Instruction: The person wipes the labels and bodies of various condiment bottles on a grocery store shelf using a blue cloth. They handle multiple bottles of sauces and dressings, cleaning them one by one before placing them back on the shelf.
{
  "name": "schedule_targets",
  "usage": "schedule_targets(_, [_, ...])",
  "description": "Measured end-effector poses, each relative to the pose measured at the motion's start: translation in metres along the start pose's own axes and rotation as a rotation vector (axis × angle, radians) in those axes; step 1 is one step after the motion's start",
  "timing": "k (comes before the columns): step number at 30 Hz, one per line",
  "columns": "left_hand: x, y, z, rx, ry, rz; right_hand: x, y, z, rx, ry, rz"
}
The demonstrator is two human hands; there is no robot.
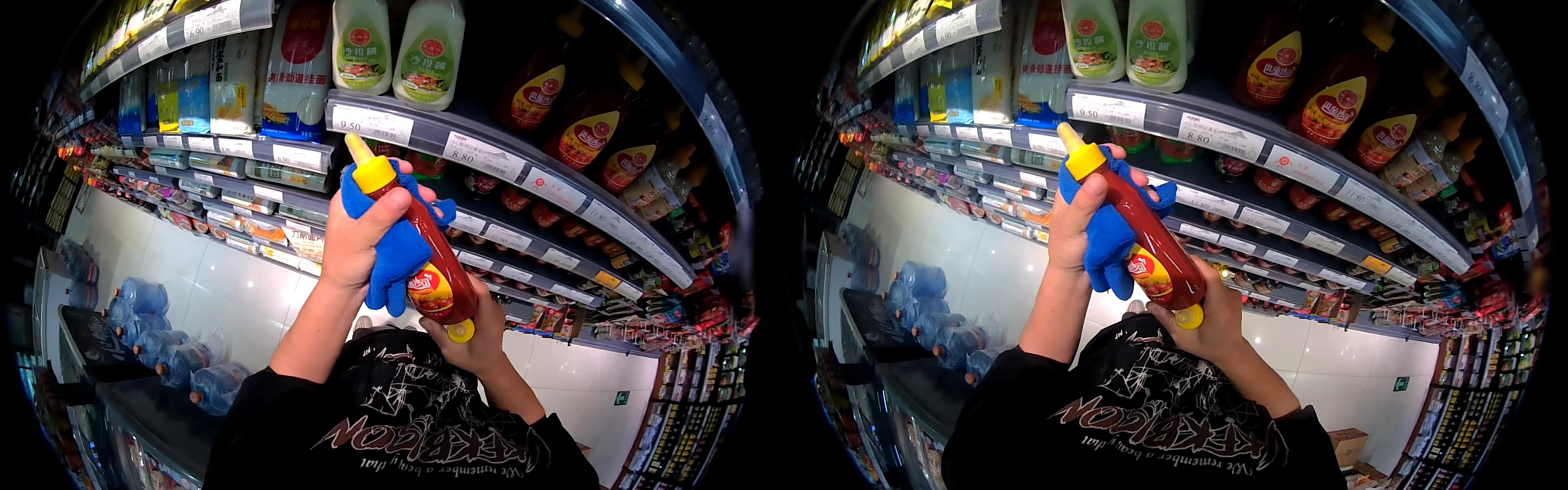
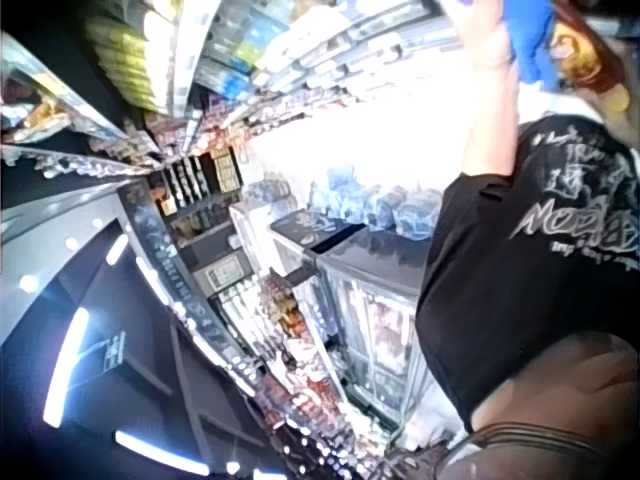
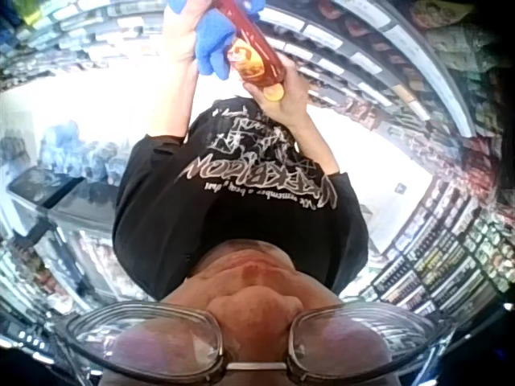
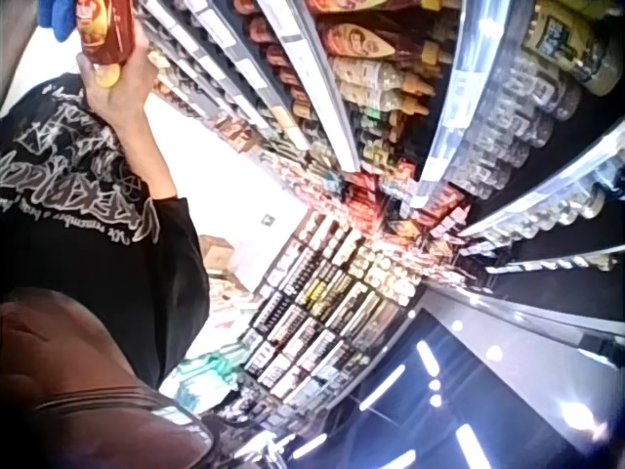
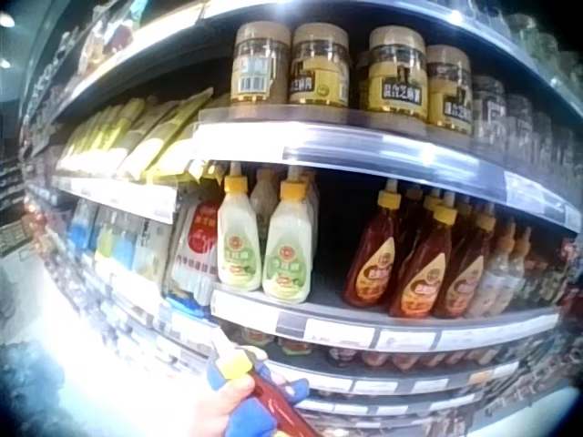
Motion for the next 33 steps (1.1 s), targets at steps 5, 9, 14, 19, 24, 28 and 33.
schedule_targets(5, [0.004, -0.006, 0.000, 0.013, -0.017, -0.168, -0.006, -0.003, -0.007, -0.016, -0.012, 0.095])
schedule_targets(9, [0.028, -0.020, -0.018, 0.030, 0.055, -0.041, -0.005, 0.005, -0.005, -0.044, -0.021, 0.123])
schedule_targets(14, [0.052, -0.029, -0.039, 0.043, 0.161, -0.008, -0.005, 0.015, -0.003, -0.077, -0.011, 0.106])
schedule_targets(19, [0.061, -0.034, -0.046, 0.071, 0.187, -0.068, -0.010, 0.017, -0.002, -0.103, -0.046, -0.095])
schedule_targets(24, [0.070, 0.000, -0.046, 0.008, 0.244, 0.046, -0.026, 0.009, 0.005, 0.017, -0.234, -0.278])
schedule_targets(28, [0.064, 0.015, -0.043, -0.074, 0.206, -0.012, -0.048, 0.019, 0.003, -0.002, -0.556, 0.320])
schedule_targets(33, [0.079, 0.038, -0.047, 0.003, 0.306, -0.055, -0.032, 0.030, 0.019, -0.133, -0.469, 0.857])
Point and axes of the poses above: each hand's wrist, its own z-axis towards the middle knuckle, its own y-axis out of the back of the hand, x = y × z, the point moved 9 cm from there along z, towards the middle knuckle, and after that the axes turned 5 degrees about -y, right-handed, at the moved point
